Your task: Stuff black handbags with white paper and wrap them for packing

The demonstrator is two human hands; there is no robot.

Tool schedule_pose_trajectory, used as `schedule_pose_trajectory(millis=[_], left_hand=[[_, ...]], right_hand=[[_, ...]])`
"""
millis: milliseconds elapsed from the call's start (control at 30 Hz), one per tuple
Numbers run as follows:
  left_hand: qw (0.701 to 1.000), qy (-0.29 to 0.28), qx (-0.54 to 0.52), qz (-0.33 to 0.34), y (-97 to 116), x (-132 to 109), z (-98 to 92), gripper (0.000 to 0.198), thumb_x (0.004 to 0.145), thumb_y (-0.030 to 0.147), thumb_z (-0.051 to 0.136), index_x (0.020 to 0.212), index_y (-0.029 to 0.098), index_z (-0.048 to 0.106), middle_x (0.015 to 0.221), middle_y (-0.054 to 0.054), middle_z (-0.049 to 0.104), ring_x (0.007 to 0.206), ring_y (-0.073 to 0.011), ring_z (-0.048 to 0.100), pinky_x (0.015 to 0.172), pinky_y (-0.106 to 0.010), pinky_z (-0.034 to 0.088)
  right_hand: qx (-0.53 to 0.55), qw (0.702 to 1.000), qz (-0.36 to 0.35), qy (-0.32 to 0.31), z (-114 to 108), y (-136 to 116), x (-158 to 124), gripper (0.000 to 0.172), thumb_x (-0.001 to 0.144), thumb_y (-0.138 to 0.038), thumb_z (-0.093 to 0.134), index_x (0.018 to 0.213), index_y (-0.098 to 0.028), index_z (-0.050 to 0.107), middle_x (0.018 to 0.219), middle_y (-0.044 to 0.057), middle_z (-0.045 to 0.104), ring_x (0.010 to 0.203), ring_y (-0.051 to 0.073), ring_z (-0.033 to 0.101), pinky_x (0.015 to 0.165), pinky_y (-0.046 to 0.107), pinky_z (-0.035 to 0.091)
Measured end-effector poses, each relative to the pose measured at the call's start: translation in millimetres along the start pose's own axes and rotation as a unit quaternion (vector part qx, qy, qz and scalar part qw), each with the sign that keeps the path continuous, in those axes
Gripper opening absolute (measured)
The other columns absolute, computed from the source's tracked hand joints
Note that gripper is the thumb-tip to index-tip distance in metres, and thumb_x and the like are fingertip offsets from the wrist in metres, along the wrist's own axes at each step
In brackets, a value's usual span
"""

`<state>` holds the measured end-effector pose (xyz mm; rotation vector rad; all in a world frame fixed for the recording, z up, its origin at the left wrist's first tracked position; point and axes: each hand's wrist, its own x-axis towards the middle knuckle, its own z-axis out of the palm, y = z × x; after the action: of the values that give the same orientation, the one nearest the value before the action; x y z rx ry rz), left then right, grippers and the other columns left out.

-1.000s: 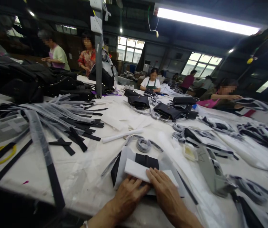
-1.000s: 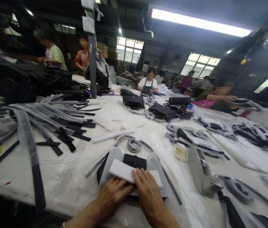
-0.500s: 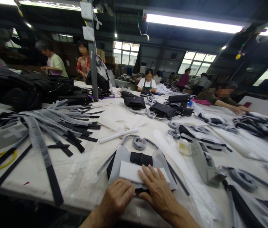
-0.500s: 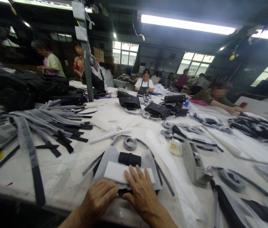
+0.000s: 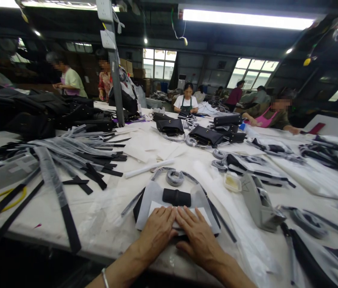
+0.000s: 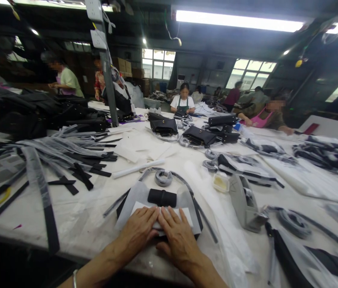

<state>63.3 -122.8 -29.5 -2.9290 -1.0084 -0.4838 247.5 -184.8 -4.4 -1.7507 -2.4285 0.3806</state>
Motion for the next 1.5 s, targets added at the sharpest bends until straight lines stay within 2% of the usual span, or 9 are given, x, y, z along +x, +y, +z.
schedule_pose_trajectory(millis=[100, 200, 367, 567, 833, 1067, 1267, 1400, 1500], left_hand=[[0.999, -0.052, 0.001, 0.001, 1, 9, -11.1, 0.054, 0.088, 0.035, 0.070, 0.133, 0.014, 0.052, 0.117, -0.012, 0.067, 0.108, -0.0296, 0.062, 0.094, -0.043, 0.048], [0.999, -0.038, -0.005, 0.035, -7, 9, -1.6, 0.063, 0.090, 0.039, 0.066, 0.143, 0.013, 0.043, 0.136, -0.015, 0.057, 0.134, -0.0326, 0.046, 0.111, -0.047, 0.036], [0.998, -0.030, 0.011, 0.058, -15, 0, 23.1, 0.061, 0.099, 0.039, 0.052, 0.152, 0.020, 0.029, 0.155, -0.012, 0.039, 0.142, -0.0310, 0.036, 0.116, -0.051, 0.027], [0.998, -0.023, 0.015, 0.052, -9, 0, 20.8, 0.059, 0.096, 0.040, 0.059, 0.150, 0.030, 0.034, 0.151, -0.011, 0.045, 0.137, -0.0349, 0.044, 0.112, -0.057, 0.033], [0.998, -0.020, -0.019, 0.053, -12, 0, 15.8, 0.055, 0.099, 0.049, 0.051, 0.149, 0.031, 0.036, 0.151, -0.009, 0.045, 0.136, -0.0332, 0.044, 0.112, -0.056, 0.034], [0.996, -0.025, -0.033, 0.078, -15, 2, 9.8, 0.067, 0.093, 0.058, 0.056, 0.150, 0.029, 0.034, 0.151, -0.011, 0.044, 0.136, -0.0344, 0.043, 0.112, -0.057, 0.032], [0.994, -0.027, -0.081, 0.065, -14, 1, 4.8, 0.069, 0.089, 0.050, 0.067, 0.147, 0.027, 0.038, 0.148, -0.012, 0.047, 0.138, -0.0325, 0.041, 0.115, -0.056, 0.029], [0.981, -0.052, -0.174, 0.061, -25, 6, -20.7, 0.036, 0.096, 0.038, 0.060, 0.131, 0.029, 0.057, 0.133, -0.003, 0.061, 0.126, -0.0215, 0.054, 0.115, -0.042, 0.034], [0.991, -0.037, -0.125, -0.038, -46, 21, -40.1, 0.023, 0.100, 0.026, 0.050, 0.117, 0.028, 0.067, 0.123, 0.000, 0.067, 0.116, -0.0171, 0.060, 0.106, -0.029, 0.042]], right_hand=[[0.013, 1.000, 0.010, -0.001, 1, -2, -2, 0.089, 0.077, -0.032, 0.071, 0.155, -0.024, 0.028, 0.160, 0.008, 0.028, 0.148, 0.034, 0.023, 0.121, 0.062, 0.014], [0.061, 0.998, 0.015, -0.022, -10, 0, -3, 0.085, 0.080, -0.041, 0.070, 0.154, -0.023, 0.032, 0.160, 0.010, 0.029, 0.148, 0.035, 0.024, 0.120, 0.062, 0.014], [0.145, 0.989, 0.039, -0.001, -51, 18, 20, 0.039, 0.099, -0.042, 0.043, 0.129, -0.025, 0.062, 0.133, 0.007, 0.064, 0.125, 0.025, 0.058, 0.106, 0.042, 0.044], [-0.131, 0.984, 0.110, 0.048, -50, 55, 60, 0.036, 0.102, -0.040, 0.042, 0.112, -0.017, 0.068, 0.111, 0.013, 0.072, 0.111, 0.027, 0.062, 0.102, 0.044, 0.039], [-0.183, 0.972, 0.135, 0.054, -26, 72, 54, 0.041, 0.106, -0.035, 0.031, 0.104, -0.024, 0.071, 0.096, 0.008, 0.071, 0.098, 0.025, 0.062, 0.088, 0.039, 0.040], [-0.192, 0.973, 0.125, 0.035, -39, 73, 57, 0.035, 0.104, -0.034, 0.036, 0.109, -0.030, 0.071, 0.103, 0.006, 0.073, 0.109, 0.026, 0.062, 0.111, 0.056, 0.025], [-0.052, 0.997, -0.014, 0.051, -36, 30, 46, 0.053, 0.100, -0.056, 0.041, 0.145, -0.027, 0.047, 0.151, 0.009, 0.048, 0.143, 0.029, 0.036, 0.118, 0.058, 0.019], [0.017, 0.999, -0.042, 0.020, -4, 12, 30, 0.059, 0.100, -0.057, 0.039, 0.153, -0.032, 0.030, 0.157, 0.006, 0.037, 0.147, 0.031, 0.028, 0.118, 0.062, 0.021], [0.012, 0.999, -0.038, 0.026, 7, 12, 26, 0.056, 0.102, -0.055, 0.035, 0.153, -0.035, 0.029, 0.159, 0.004, 0.033, 0.148, 0.032, 0.024, 0.117, 0.065, 0.021]])
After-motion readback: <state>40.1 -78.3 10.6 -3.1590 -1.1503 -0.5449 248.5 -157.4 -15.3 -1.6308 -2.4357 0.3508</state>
